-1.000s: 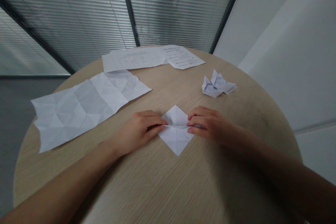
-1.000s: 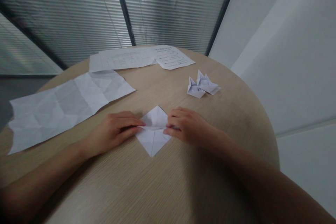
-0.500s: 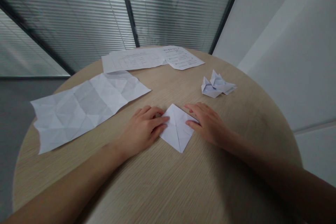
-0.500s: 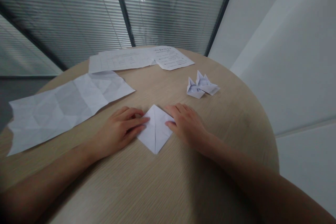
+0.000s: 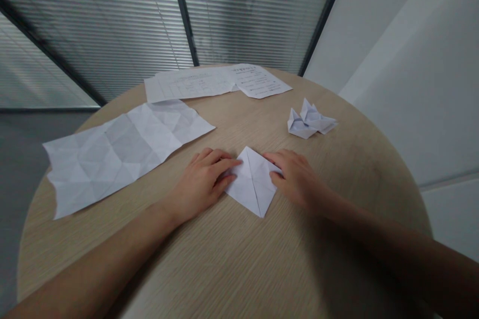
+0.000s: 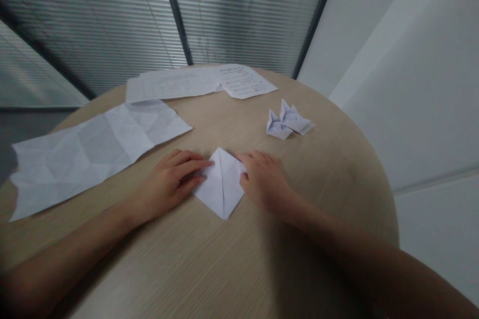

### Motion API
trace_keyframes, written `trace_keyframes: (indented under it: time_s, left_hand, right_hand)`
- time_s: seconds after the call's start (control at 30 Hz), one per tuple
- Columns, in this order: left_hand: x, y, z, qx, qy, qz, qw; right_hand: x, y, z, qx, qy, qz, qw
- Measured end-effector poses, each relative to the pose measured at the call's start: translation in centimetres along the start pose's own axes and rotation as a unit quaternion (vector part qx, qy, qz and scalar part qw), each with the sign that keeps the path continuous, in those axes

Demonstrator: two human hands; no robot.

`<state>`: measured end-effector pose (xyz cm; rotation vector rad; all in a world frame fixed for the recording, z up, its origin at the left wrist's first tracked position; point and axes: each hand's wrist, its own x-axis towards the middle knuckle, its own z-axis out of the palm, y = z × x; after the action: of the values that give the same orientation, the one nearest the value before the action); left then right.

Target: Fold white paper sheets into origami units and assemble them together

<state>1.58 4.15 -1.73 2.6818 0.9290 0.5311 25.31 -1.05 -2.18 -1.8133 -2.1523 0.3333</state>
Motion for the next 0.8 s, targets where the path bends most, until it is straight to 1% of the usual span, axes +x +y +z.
trace_keyframes:
  time_s: [0.13,0.3,0.4,0.47,0.5,0.57,0.6,0.63,0.67,0.7,0.73,0.8]
  left_hand:
    - [0.1,0.2,0.0,0.004,0.000,-0.016,1.000]
    - [0.2,0.1,0.0,0.014,0.006,-0.026,1.000]
    - [0.3,0.0,-0.2,-0.013,0.015,-0.024,1.000]
    - [0.3,0.0,-0.5,-0.050,0.040,-0.017,0.998]
    - [0.2,0.1,-0.6,-0.066,0.069,-0.003,0.995]
    - [0.0,0.4,-1.1,-0.070,0.159,0.057,0.983]
    - [-0.2,0.5,-1.3,-0.054,0.207,0.094,0.972]
    - [-0.3,0.7,-1.5,-0.028,0.242,0.128,0.961]
    - [-0.5,0.9,-1.6,0.002,0.261,0.155,0.953]
    - [-0.6,1.0,-1.7,0.030,0.263,0.176,0.948]
    - [-0.7,1.0,-1.7,0.052,0.251,0.189,0.948]
    - [-0.7,1.0,-1.5,0.072,0.201,0.203,0.956]
  right_hand:
    - [0.7,0.2,0.2,0.048,0.005,0.017,0.999]
    - [1.0,0.9,0.5,0.129,0.023,0.016,0.991]
    - [0.9,1.1,0.3,0.176,0.065,-0.019,0.982]
    - [0.7,0.9,-0.2,0.211,0.111,-0.055,0.970]
    - [0.5,0.8,-0.5,0.221,0.141,-0.077,0.962]
    - [0.2,0.4,-1.2,0.217,0.217,-0.135,0.942]
    - [0.1,0.3,-1.5,0.204,0.253,-0.167,0.931]
    - [0.0,0.3,-1.8,0.188,0.280,-0.197,0.921]
    - [0.0,0.4,-2.0,0.172,0.293,-0.221,0.914]
    - [0.0,0.6,-2.2,0.158,0.293,-0.239,0.912]
    - [0.0,0.9,-2.2,0.146,0.279,-0.251,0.915]
    - [0.2,1.6,-2.0,0.123,0.225,-0.265,0.929]
